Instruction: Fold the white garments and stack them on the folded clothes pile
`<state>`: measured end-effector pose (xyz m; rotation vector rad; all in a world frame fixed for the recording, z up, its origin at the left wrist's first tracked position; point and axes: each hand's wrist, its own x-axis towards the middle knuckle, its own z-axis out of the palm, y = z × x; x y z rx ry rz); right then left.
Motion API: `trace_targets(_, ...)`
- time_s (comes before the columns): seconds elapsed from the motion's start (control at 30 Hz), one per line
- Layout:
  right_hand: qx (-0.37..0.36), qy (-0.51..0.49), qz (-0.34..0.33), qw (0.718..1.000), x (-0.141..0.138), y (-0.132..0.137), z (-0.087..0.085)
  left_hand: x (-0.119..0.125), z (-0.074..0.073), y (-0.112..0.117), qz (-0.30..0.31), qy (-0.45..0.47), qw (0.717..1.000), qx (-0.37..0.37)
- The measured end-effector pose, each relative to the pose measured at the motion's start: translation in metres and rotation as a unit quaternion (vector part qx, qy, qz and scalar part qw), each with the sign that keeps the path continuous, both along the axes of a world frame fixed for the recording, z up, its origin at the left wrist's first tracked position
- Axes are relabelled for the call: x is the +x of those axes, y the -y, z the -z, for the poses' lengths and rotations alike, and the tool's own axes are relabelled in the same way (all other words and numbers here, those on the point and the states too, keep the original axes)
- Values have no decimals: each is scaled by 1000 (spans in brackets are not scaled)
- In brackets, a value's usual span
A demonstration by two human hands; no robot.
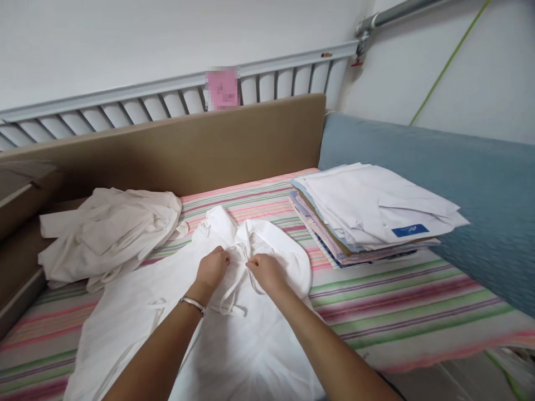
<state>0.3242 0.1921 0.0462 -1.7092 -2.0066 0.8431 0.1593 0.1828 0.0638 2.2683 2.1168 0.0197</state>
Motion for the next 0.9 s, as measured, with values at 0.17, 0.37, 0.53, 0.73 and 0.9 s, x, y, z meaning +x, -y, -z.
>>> trace_targets(0.17,4,23,12,1000,-15,-3,11,-3,-6,6,-7,5,1000,0)
trace_targets(0.37,6,23,16,1000,-17,-7,23,-9,-14,3,-10,-26,1000,-13)
trace_targets(0.53,-2,20,14,1000,-17,-6,21,-20,-17,-2,-47,-34,998,-16)
trace_targets(0.73,4,18,14,1000,-16,-4,20,-41,-17,-2,-94,-45,995,-7)
trace_targets(0.9,3,23,11,1000,-17,-4,20,-56,-15,1,-138,-45,989,-3)
